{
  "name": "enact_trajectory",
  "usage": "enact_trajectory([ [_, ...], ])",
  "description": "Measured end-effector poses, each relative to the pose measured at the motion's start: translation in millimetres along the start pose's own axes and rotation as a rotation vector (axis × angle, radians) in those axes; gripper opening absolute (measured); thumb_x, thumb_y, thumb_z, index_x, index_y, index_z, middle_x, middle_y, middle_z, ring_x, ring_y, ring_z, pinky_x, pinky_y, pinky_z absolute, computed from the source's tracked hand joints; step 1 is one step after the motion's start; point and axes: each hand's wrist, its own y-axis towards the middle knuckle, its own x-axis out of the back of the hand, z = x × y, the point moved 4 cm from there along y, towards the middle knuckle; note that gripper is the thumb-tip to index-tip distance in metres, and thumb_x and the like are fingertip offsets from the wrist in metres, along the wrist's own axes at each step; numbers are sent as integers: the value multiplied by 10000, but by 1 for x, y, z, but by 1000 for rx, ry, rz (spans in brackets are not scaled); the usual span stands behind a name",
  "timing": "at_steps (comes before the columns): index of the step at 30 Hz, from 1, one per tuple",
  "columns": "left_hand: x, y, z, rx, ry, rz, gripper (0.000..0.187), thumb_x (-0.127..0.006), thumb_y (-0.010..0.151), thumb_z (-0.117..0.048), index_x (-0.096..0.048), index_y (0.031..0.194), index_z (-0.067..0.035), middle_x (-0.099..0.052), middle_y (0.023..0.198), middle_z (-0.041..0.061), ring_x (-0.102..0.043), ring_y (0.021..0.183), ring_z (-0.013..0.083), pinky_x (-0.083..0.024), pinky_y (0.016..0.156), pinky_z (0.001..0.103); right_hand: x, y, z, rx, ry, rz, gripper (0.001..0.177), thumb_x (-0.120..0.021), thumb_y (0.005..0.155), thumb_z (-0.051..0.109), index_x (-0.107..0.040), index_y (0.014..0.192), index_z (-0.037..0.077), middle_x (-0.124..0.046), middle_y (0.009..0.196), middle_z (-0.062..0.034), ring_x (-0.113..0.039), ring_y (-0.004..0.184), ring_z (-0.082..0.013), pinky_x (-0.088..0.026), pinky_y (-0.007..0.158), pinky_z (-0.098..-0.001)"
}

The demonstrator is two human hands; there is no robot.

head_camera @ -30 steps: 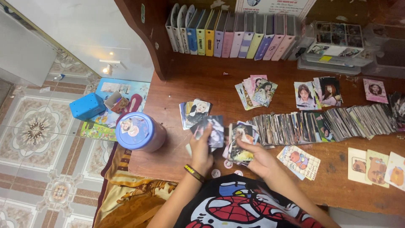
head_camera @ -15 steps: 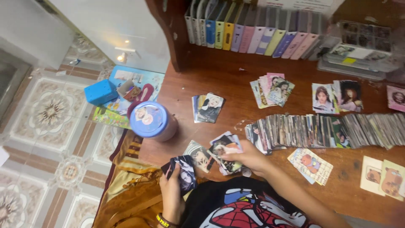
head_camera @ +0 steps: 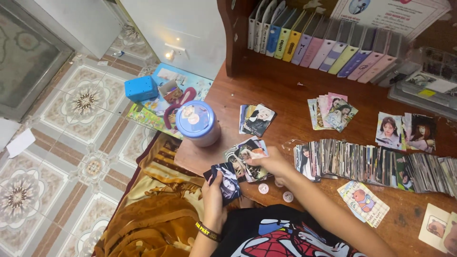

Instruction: Sorting and organizing collectible photo cards into binders at a desk.

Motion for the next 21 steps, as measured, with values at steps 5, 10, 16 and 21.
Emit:
enact_trajectory([
  [5,-5,15,9,-6,-6,93,224,-614,1004,-187,-672,1097,9,-705,902,38,-658,716,126,-548,646,283,-6,3,-11,24,249,112,323,-800,772,45,-699,1077,16,-781,1020,-136,-754,918,-225,-623,817,-380],
  [10,-16,13,-9,51,-74,266,236,-604,1016,-214,-658,1113,-5,-722,939,52,-688,757,140,-563,685,294,0,19,-25,94,356,219,328,-796,809,78,-709,1123,35,-777,1071,-88,-743,963,-179,-618,849,-349],
  [16,-19,27,-7,273,-202,314,270,-583,991,-262,-663,1137,-50,-752,983,65,-728,836,182,-597,765,346,12,21,-23,59,465,206,329,-767,856,118,-694,1171,56,-764,1096,-70,-729,985,-184,-597,861,-373],
  [21,-41,31,-7,336,-223,397,253,-615,985,-253,-657,1141,-57,-751,999,66,-733,845,178,-600,781,342,30,20,-24,218,412,85,338,-771,883,92,-701,1205,20,-766,1148,-79,-720,1043,-153,-565,929,-311],
])
